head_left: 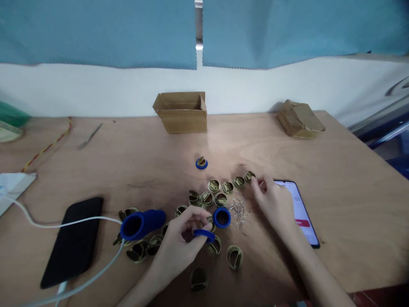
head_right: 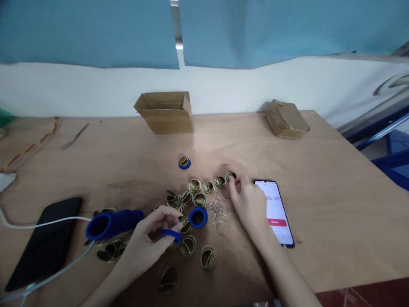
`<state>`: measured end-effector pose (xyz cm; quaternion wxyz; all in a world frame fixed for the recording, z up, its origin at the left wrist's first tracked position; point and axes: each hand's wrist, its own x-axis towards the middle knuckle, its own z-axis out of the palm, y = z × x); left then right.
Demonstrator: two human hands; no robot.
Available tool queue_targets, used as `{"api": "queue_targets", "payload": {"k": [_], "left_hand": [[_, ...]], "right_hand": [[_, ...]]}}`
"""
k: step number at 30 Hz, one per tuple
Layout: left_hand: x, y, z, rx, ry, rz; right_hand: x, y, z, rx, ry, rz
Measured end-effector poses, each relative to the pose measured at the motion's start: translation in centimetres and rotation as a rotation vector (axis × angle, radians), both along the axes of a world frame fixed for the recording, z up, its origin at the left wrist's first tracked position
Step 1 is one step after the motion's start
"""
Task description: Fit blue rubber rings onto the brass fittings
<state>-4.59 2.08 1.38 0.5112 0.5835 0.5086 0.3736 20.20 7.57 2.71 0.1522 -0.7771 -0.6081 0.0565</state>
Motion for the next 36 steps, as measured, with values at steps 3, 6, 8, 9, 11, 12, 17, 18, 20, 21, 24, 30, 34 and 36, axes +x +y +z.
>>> {"api": "queue_targets", "payload": {"k": [3, 6, 8, 9, 11, 12, 17, 18, 20, 21, 24, 30, 34, 36], "left_hand": [[0.2, 0.3, -0.2, -0.079, -0.106, 0.025], [0.4, 0.5, -0.2, -0.114, -0.166, 0.046], [0.5, 0.5, -0.2, -0.129, -0.200, 0.035], [0.5, 0.5, -0.1, -0.135, -0.219, 0.025], [0.5, 0.6, 0.0, -0.135, -0.268, 0.028], [0.6, 0.6, 0.1, -0.134, -0.293, 0.037], [0.8, 0.5, 0.3, -0.192, -0.356, 0.010], [0.8, 0.5, 0.1, -0.192, -0.362, 0.004], [0.9, 0.2, -0.2, -0.155, -0.358, 0.008], [1.0, 0.1, -0.4, -0.120, -0.342, 0.012], [1.0, -0.2, -0.6, -0.008, -0.233, 0.000], [0.6, -0.2, -0.3, 0.317, 0.030, 0.000], [0.4, 0.1, -0.7, 0.651, 0.351, -0.080], [0.4, 0.2, -1.0, 0.739, 0.477, -0.128]], "right_hand": [[-1.7, -1.8, 1.2, 0.168, 0.378, 0.278], [-3.5, -3.6, 2.2, 0.070, 0.618, 0.718], [-4.2, -4.3, 2.3, 0.023, 0.644, 0.857], [-4.4, -4.4, 2.2, 0.015, 0.626, 0.880], [-4.4, -4.4, 1.8, -0.002, 0.580, 0.859], [-4.3, -4.4, 1.6, -0.021, 0.568, 0.830], [-3.9, -4.0, 1.4, -0.110, 0.646, 0.733], [-3.9, -3.9, 1.4, -0.111, 0.667, 0.729], [-3.9, -3.7, 1.4, -0.094, 0.682, 0.696], [-3.9, -3.6, 1.3, -0.088, 0.674, 0.672], [-3.6, -3.1, 1.0, -0.116, 0.622, 0.615], [-3.2, -2.4, 0.5, -0.190, 0.528, 0.627], [-3.1, -2.4, 0.4, -0.218, 0.495, 0.644], [-2.9, -2.4, 0.5, -0.225, 0.476, 0.638]]}}
